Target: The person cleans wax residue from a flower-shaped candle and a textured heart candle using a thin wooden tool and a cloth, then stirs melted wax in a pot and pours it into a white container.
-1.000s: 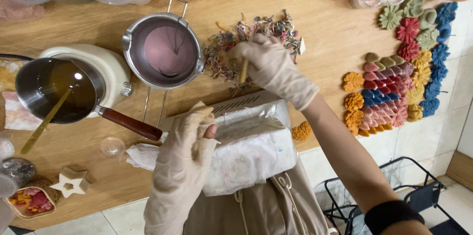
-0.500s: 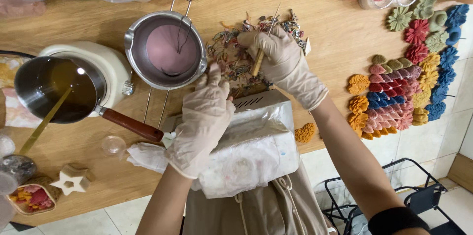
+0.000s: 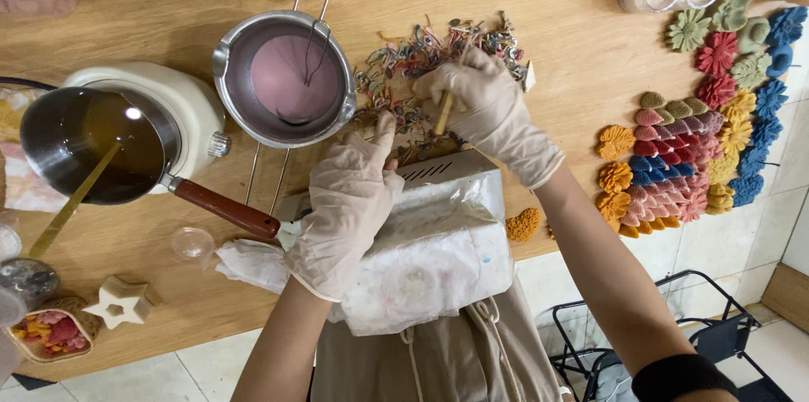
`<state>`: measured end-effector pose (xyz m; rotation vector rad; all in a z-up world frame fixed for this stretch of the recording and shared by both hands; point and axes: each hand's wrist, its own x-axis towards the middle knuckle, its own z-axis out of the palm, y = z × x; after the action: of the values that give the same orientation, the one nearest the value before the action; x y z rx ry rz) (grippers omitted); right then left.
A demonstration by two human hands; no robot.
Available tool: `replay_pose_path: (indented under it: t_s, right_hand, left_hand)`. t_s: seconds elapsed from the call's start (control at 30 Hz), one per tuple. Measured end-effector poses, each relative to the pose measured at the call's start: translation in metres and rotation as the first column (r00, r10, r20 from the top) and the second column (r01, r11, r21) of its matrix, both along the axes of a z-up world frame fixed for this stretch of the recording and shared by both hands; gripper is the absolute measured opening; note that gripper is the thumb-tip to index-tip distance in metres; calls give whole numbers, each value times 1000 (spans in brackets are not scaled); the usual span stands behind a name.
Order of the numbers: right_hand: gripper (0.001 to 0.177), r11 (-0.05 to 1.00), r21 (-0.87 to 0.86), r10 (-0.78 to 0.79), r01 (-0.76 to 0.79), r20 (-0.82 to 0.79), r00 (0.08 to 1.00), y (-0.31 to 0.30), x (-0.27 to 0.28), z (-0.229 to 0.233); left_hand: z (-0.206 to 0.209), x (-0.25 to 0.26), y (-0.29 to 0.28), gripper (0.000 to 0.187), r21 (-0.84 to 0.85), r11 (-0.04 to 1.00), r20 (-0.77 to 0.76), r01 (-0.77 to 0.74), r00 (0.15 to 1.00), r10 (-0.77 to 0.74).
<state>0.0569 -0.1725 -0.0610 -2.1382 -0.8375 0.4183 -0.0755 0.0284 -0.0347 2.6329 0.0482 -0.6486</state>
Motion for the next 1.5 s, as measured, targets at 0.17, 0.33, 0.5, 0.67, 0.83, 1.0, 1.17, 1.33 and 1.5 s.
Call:
replay_pose_path:
  t_s: [0.17, 0.33, 0.5, 0.67, 0.83, 1.0, 1.17, 1.33, 1.5]
  right_hand:
    - [29, 987, -105, -95, 125, 251, 963, 10, -6, -4]
    - [40, 973, -216, -69, 83, 74, 995, 5, -2, 7]
    - [46, 970, -244, 54, 15, 274, 960, 0, -8, 3]
    - [41, 988, -133, -63, 83, 145, 987, -15, -10, -1]
    - [36, 981, -141, -119, 136, 122, 985, -29, -20, 17]
    - [35, 958, -118, -252, 263, 95, 963, -58, -37, 46]
    - [31, 778, -220, -624, 589, -160, 765, -89, -69, 67]
    - [28, 680, -92, -697, 727, -390, 602, -109, -91, 71]
    - [25, 751, -339, -597, 567, 20, 802, -121, -87, 36]
  left_hand:
    - [-7, -2, 4, 98, -36, 998, 3, -45, 999, 45]
    - [5, 1, 7, 84, -61, 998, -133, -35, 991, 26]
    - [8, 3, 6, 47, -254, 967, 104, -23, 993, 51]
    - [-4, 16, 6, 28, -266, 963, 68, 34, 998, -16]
    - [-26, 49, -16, 16, -160, 969, -129, 188, 969, -209]
    - [-46, 48, -19, 12, -169, 956, 108, 240, 969, -224]
    - [-51, 60, -28, 16, -227, 958, -52, 175, 980, -191]
    - [-27, 71, -29, 11, -95, 912, -18, 398, 916, -401]
    - [17, 66, -7, 7, -476, 861, 196, 178, 976, -93]
